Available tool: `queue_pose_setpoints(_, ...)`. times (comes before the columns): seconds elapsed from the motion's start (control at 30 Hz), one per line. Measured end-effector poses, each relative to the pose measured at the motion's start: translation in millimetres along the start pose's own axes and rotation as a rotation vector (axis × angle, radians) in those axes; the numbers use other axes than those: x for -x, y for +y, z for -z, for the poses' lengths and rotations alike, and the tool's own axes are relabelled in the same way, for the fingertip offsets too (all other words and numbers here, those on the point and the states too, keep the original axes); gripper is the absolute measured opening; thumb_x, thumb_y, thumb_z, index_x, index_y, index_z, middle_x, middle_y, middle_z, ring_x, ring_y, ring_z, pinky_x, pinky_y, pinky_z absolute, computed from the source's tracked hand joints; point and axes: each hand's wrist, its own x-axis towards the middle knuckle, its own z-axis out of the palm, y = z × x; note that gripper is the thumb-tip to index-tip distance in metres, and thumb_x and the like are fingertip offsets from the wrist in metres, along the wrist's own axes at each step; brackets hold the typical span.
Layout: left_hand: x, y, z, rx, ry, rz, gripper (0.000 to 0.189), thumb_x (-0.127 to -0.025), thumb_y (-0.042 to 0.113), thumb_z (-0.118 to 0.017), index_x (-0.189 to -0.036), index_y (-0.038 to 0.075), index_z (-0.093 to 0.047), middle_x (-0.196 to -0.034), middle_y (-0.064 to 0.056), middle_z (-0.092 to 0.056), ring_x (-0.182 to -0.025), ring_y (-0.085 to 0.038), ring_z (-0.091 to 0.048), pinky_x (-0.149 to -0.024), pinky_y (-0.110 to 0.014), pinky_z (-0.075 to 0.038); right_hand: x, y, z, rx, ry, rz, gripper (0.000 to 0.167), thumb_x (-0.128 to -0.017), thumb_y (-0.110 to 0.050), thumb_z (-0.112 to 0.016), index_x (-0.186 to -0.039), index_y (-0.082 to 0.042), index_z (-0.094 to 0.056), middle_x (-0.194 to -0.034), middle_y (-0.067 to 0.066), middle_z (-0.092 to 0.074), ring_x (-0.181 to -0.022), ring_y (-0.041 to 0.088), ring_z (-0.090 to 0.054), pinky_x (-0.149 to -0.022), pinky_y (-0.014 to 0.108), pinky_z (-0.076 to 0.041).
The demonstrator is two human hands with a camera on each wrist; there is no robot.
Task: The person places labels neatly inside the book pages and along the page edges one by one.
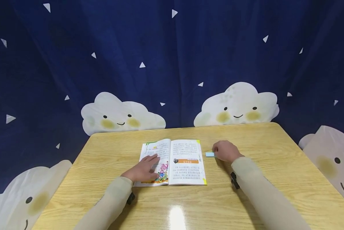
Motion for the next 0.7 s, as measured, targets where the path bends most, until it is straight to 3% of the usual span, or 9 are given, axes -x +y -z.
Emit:
queue_pose_setpoints(0.13, -0.7, 1.1, -1.4, -0.007, -0.007, 0.001, 0.075, -0.093, 0.035, -0.064, -0.156, 0.008, -0.032, -0.166, -0.011, -0.024, -0.154, -0.039, -0.019, -0.126, -0.052, -0.021, 0.2, 1.8, -1.9, -0.041, -0.035, -0.033, 0.006, -0.086, -0.008, -0.063, -0.084, -0.009, -0.069, -0.083, 0.005, -0.067, -0.071, 0.018, -0.052, -0.065, 0.034, -0.046)
queue_pose_setpoints(0.4, -1.6, 2.4, 0.3, -0.007, -0.008, 0.032, 0.075, -0.092, 0.035, -0.064, -0.156, 0.01, -0.032, -0.166, -0.009, -0.024, -0.154, -0.038, -0.018, -0.126, -0.051, -0.02, -4.9, -4.0, 5.9, -0.062, -0.089, -0.075, 0.006, -0.087, -0.007, -0.064, -0.083, -0.01, -0.068, -0.083, 0.005, -0.067, -0.071, 0.018, -0.051, -0.065, 0.031, -0.044)
queue_pose_setpoints(0.7, -1.8, 3.2, 0.5, 0.003, -0.025, 0.048, 0.076, -0.093, 0.036, -0.063, -0.157, 0.012, -0.03, -0.167, -0.007, -0.022, -0.155, -0.038, -0.016, -0.126, -0.053, -0.019, -3.0, 0.6, -2.6, -0.026, -0.018, -0.067, 0.005, -0.085, -0.008, -0.065, -0.08, -0.009, -0.065, -0.078, 0.004, -0.064, -0.069, 0.018, -0.05, -0.062, 0.031, -0.041)
